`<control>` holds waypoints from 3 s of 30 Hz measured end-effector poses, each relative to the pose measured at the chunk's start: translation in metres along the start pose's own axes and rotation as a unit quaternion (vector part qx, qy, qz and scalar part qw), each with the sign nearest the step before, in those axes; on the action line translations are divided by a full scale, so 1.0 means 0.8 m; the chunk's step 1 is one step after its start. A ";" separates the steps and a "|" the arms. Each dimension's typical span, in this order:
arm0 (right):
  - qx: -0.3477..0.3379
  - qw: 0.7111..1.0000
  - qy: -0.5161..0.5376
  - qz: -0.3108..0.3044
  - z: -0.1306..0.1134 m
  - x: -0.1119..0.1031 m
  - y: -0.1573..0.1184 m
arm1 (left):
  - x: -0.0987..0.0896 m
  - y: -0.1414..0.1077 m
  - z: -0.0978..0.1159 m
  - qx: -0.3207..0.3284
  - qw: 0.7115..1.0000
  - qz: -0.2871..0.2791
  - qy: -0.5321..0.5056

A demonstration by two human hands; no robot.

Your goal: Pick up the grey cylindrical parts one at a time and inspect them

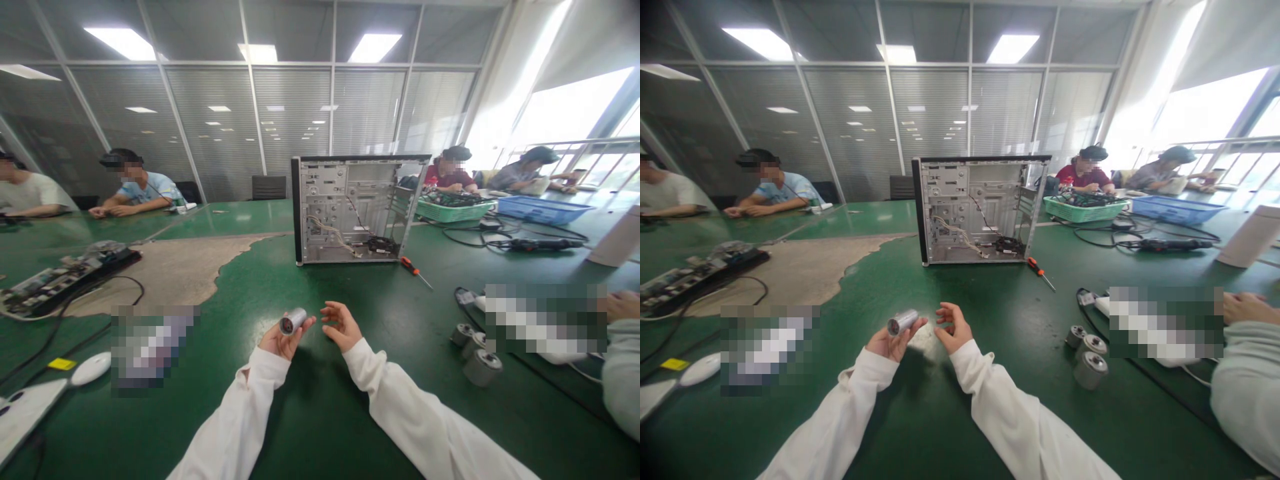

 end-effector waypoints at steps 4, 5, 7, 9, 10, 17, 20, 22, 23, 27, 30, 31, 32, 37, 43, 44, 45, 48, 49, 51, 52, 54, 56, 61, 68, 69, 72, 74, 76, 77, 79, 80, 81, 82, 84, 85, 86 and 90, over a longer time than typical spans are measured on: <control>-0.003 1.000 -0.003 0.003 0.000 0.001 0.000 | 0.000 -0.003 -0.003 0.057 0.995 -0.027 0.071; -0.003 1.000 -0.003 0.003 0.000 0.001 0.000 | 0.000 -0.001 -0.004 0.091 0.990 -0.024 0.102; -0.003 1.000 -0.002 0.003 0.000 0.001 -0.001 | 0.000 0.003 -0.006 0.178 0.968 0.000 0.176; -0.004 1.000 -0.001 0.002 0.000 0.002 -0.001 | -0.001 0.008 -0.008 0.279 0.921 0.044 0.267; -0.005 1.000 0.000 0.002 0.000 0.002 -0.001 | -0.002 0.010 -0.009 0.333 0.886 0.066 0.314; -0.005 1.000 0.001 -0.001 0.000 0.002 -0.001 | -0.001 0.000 -0.009 0.638 0.464 0.036 0.613; -0.003 1.000 0.002 -0.002 0.001 0.002 -0.001 | 0.004 -0.010 -0.005 0.707 0.320 0.017 0.630; -0.002 1.000 0.003 -0.004 0.001 0.002 -0.001 | 0.008 -0.015 -0.003 0.729 0.285 0.024 0.622; -0.001 1.000 0.004 -0.004 0.001 0.002 -0.001 | 0.009 -0.017 -0.003 0.734 0.275 0.032 0.620; 0.000 1.000 0.008 -0.006 0.001 0.002 -0.001 | 0.012 -0.018 -0.004 0.733 0.295 0.103 0.604; 0.004 1.000 0.007 -0.007 0.000 0.002 -0.001 | 0.007 -0.007 -0.007 0.671 0.463 0.120 0.567; 0.005 1.000 0.007 -0.006 0.000 0.002 -0.002 | 0.004 -0.002 -0.009 0.634 0.533 0.109 0.549; 0.007 1.000 0.007 -0.006 0.000 0.002 -0.002 | 0.000 0.005 -0.011 0.593 0.598 0.095 0.530; 0.010 1.000 -0.004 -0.012 -0.001 0.002 -0.003 | -0.019 0.030 -0.017 0.435 0.758 0.054 0.482; -0.032 0.997 -0.069 -0.013 -0.009 0.002 -0.004 | -0.027 0.036 -0.018 0.426 0.719 0.050 0.547; -0.053 0.994 -0.092 -0.014 -0.012 0.002 -0.003 | -0.027 0.037 -0.018 0.426 0.711 0.053 0.557; -0.074 0.991 -0.113 -0.015 -0.016 0.002 -0.003 | -0.027 0.037 -0.018 0.424 0.706 0.056 0.565; -0.117 0.981 -0.156 -0.016 -0.028 0.005 -0.002 | -0.027 0.037 -0.018 0.424 0.699 0.056 0.573; -0.125 0.978 -0.164 -0.015 -0.032 0.007 -0.002 | -0.027 0.037 -0.018 0.424 0.698 0.058 0.574; -0.138 0.974 -0.178 -0.014 -0.037 0.013 -0.003 | -0.026 0.035 -0.019 0.424 0.696 0.064 0.576; -0.145 0.972 -0.184 -0.014 -0.039 0.016 -0.003 | -0.025 0.034 -0.019 0.424 0.695 0.067 0.577; -0.155 0.968 -0.197 -0.013 -0.042 0.024 -0.004 | -0.025 0.033 -0.019 0.422 0.696 0.070 0.577; -0.161 0.965 -0.205 -0.011 -0.044 0.030 -0.003 | -0.025 0.032 -0.019 0.425 0.697 0.069 0.574; -0.176 0.965 -0.196 -0.006 -0.051 0.030 0.006 | -0.028 0.036 -0.019 0.428 0.694 0.068 0.574; -0.193 0.932 -0.307 -0.008 -0.034 -0.024 0.018 | -0.033 0.041 -0.018 0.435 0.675 0.075 0.591; -0.185 0.922 -0.340 -0.023 -0.028 -0.031 0.019 | -0.034 0.041 -0.018 0.435 0.675 0.075 0.591; -0.146 0.887 -0.431 -0.083 -0.014 -0.048 0.018 | -0.034 0.041 -0.017 0.434 0.674 0.077 0.594; -0.130 0.866 -0.469 -0.111 -0.011 -0.056 0.017 | -0.035 0.041 -0.017 0.432 0.673 0.074 0.596; -0.128 0.855 -0.488 -0.119 -0.011 -0.064 0.016 | -0.035 0.041 -0.017 0.430 0.674 0.073 0.597; -0.128 0.851 -0.494 -0.123 -0.012 -0.068 0.015 | -0.034 0.040 -0.017 0.429 0.673 0.072 0.598; -0.129 0.846 -0.500 -0.133 -0.012 -0.078 0.014 | -0.033 0.038 -0.018 0.428 0.668 0.072 0.604; -0.130 0.845 -0.501 -0.137 -0.012 -0.083 0.013 | -0.032 0.037 -0.018 0.429 0.664 0.071 0.608; -0.131 0.844 -0.501 -0.139 -0.011 -0.087 0.013 | -0.030 0.035 -0.018 0.431 0.659 0.070 0.613; -0.134 0.844 -0.500 -0.140 -0.010 -0.091 0.013 | -0.029 0.033 -0.017 0.433 0.654 0.069 0.616; -0.138 0.845 -0.498 -0.139 -0.009 -0.094 0.013 | -0.025 0.029 -0.015 0.435 0.650 0.062 0.620; -0.139 0.845 -0.497 -0.138 -0.009 -0.094 0.012 | -0.024 0.028 -0.014 0.432 0.651 0.051 0.622; -0.140 0.846 -0.497 -0.135 -0.009 -0.094 0.012 | -0.023 0.027 -0.013 0.427 0.655 0.038 0.622; -0.163 0.861 -0.475 -0.082 -0.023 -0.084 0.003 | -0.026 0.030 -0.009 0.432 0.681 0.006 0.591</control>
Point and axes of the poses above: each hand's wrist, its own y-axis towards the middle knuckle, its own x-axis out of the palm, z = x × y, the point moved 1 cm from there along y, towards the middle knuckle, and after that the axes turned 9 degrees about z, right-handed, at the moved point
